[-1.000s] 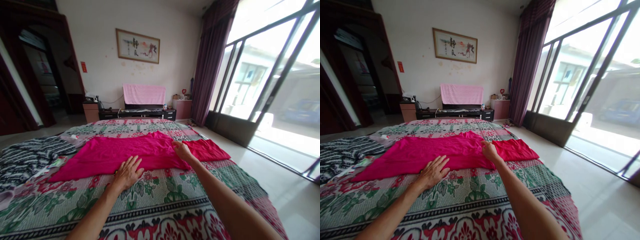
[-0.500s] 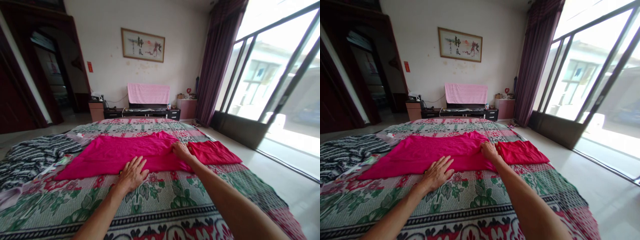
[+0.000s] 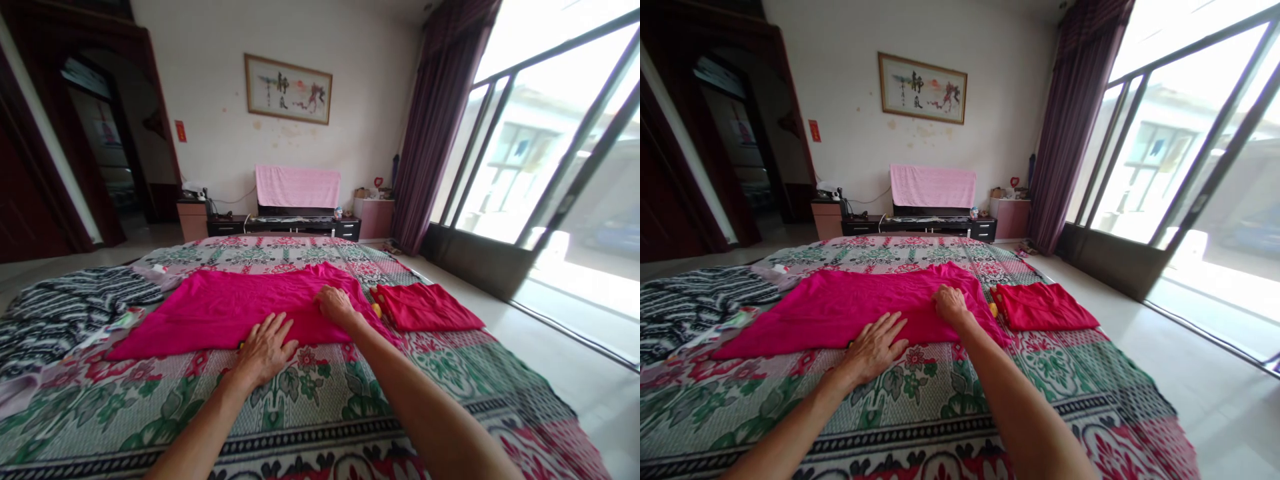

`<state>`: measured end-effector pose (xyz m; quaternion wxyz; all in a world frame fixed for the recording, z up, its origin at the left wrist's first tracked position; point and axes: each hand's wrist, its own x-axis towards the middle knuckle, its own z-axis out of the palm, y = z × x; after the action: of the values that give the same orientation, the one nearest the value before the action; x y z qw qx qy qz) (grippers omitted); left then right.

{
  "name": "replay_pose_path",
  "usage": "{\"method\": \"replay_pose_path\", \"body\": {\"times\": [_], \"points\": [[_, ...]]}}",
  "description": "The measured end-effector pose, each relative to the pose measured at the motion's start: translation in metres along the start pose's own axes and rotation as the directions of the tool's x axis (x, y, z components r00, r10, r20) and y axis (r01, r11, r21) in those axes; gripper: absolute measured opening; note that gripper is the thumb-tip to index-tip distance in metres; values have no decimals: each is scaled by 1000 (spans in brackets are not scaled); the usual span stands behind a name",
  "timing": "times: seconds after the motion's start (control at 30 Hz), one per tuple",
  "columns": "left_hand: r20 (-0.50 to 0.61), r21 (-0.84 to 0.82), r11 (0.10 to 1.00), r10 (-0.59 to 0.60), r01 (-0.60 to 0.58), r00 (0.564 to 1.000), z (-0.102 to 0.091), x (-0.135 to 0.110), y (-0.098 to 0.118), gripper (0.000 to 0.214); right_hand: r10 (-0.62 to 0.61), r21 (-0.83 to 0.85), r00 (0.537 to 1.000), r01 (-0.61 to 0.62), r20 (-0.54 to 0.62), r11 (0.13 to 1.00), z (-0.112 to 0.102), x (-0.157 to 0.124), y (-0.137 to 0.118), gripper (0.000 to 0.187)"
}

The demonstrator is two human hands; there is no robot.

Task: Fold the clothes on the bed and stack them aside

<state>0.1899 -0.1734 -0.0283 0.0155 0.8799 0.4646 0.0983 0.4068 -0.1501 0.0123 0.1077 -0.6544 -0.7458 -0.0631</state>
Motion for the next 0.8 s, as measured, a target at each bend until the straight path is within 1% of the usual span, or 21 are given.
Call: {"method": "replay_pose_path", "body": {"times": [0.1,0.17,0.27,0.4,0.53,0.63,0.67,0.7,0.73,0.8], "points": [[-13,4,1000,6,-6,1000,1,0,0,54,31,-14,993,-33,-113,999,5,0,-9,31],[-21,11,1000,9,-9,1000,1,0,-1,54,18,8,990,-17,-141,1000,7,1,-13,31],[-24,21,1000,14,-13,1000,2,1,-1,54,23,49,993,-18,-120,999,11,3,-15,32],[-21,27,1000,11,-11,1000,3,2,-2,53,102,100,992,-95,-72,990,16,0,-12,35],[-22,26,1000,16,-15,1000,4,2,-3,53,135,188,978,-104,-161,977,12,-10,-1,42],[-20,18,1000,15,-15,1000,4,2,-4,54,164,213,967,-122,-194,969,-5,-20,21,37],[-19,15,1000,14,-14,1000,4,2,-4,54,185,210,966,-145,-183,967,-13,-25,31,36],[-20,12,1000,14,-14,1000,4,2,-5,55,205,202,968,-175,-143,964,-21,-30,41,35],[-22,8,1000,17,-16,1000,5,2,-5,55,234,189,968,-215,-88,958,-30,-35,50,34],[-29,-2,1000,24,-24,999,6,2,-6,55,271,150,960,-278,64,949,-45,-47,66,27]]}}
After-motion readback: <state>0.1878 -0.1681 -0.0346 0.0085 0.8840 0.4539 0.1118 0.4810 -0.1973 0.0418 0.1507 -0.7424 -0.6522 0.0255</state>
